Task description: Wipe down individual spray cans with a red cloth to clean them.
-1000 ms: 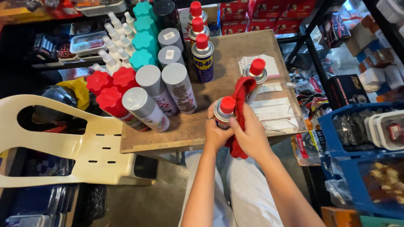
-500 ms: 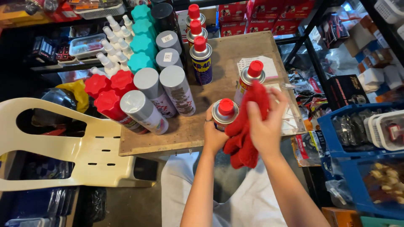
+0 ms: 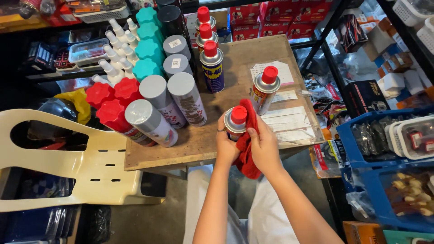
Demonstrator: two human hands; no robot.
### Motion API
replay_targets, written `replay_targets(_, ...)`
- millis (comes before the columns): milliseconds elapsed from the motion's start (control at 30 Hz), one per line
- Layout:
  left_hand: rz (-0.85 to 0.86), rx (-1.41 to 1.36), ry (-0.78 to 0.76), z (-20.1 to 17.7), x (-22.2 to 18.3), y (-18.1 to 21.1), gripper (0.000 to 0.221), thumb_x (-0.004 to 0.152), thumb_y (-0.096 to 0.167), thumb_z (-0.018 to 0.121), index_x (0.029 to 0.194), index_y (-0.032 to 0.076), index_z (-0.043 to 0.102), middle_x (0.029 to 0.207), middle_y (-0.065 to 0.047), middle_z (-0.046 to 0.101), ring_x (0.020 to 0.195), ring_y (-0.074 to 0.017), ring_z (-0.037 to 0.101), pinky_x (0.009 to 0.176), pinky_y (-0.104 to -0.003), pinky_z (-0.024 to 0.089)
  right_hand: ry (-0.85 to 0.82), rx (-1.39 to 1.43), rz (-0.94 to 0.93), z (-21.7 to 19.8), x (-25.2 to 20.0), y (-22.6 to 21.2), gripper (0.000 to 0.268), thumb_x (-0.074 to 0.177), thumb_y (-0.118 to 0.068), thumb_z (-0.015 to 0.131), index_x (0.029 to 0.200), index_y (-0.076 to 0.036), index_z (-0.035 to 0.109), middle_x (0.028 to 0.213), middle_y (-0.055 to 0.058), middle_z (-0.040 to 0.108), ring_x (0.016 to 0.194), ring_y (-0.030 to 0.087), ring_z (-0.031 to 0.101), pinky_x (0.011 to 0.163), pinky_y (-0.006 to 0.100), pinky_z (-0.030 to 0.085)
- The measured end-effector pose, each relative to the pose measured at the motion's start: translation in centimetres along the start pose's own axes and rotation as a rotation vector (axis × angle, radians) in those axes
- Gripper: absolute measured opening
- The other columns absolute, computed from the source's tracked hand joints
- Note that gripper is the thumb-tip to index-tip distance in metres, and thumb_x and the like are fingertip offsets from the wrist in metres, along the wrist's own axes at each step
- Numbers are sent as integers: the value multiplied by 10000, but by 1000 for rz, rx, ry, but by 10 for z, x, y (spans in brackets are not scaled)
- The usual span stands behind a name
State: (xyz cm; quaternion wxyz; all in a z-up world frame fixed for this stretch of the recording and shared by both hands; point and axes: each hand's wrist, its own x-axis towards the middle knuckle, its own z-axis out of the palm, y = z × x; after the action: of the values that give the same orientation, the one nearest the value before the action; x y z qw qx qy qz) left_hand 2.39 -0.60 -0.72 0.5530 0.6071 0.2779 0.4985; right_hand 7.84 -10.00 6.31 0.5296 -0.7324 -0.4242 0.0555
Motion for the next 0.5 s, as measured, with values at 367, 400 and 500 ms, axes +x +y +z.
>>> replay_targets(367, -55, -50, -44, -9, 2, 8, 953, 501, 114, 945, 1346, 128, 504, 1220, -191, 691, 1211, -400, 633, 1063, -519, 479, 348, 721, 550, -9, -4, 77, 320, 1099, -250, 535, 1391, -127, 584, 1228, 86, 706, 1078, 198, 705, 984, 385, 564)
replay_targets(400, -59, -41, -44, -10, 3, 9, 995, 471, 104, 951, 1351, 123, 485, 1220, -196, 687, 1206, -413, 634, 1059, -529, 480, 407, 642, 520, -13, -8, 94, 294, 1101, -248, 556, 1372, -139, 592, 1212, 56, 705, 1047, 154, 700, 965, 347, 569)
replay_targets(500, -81, 41, -4, -8, 0, 0, 944, 485, 119, 958, 1316, 102, 510, 1203, -207, 684, 1198, -432, 634, 1054, -535, 483, 420, 495, 479, -19, -23, 103, 256, 1095, -189, 579, 1343, -129, 604, 1176, 4, 678, 1061, 93, 619, 1008, 302, 513)
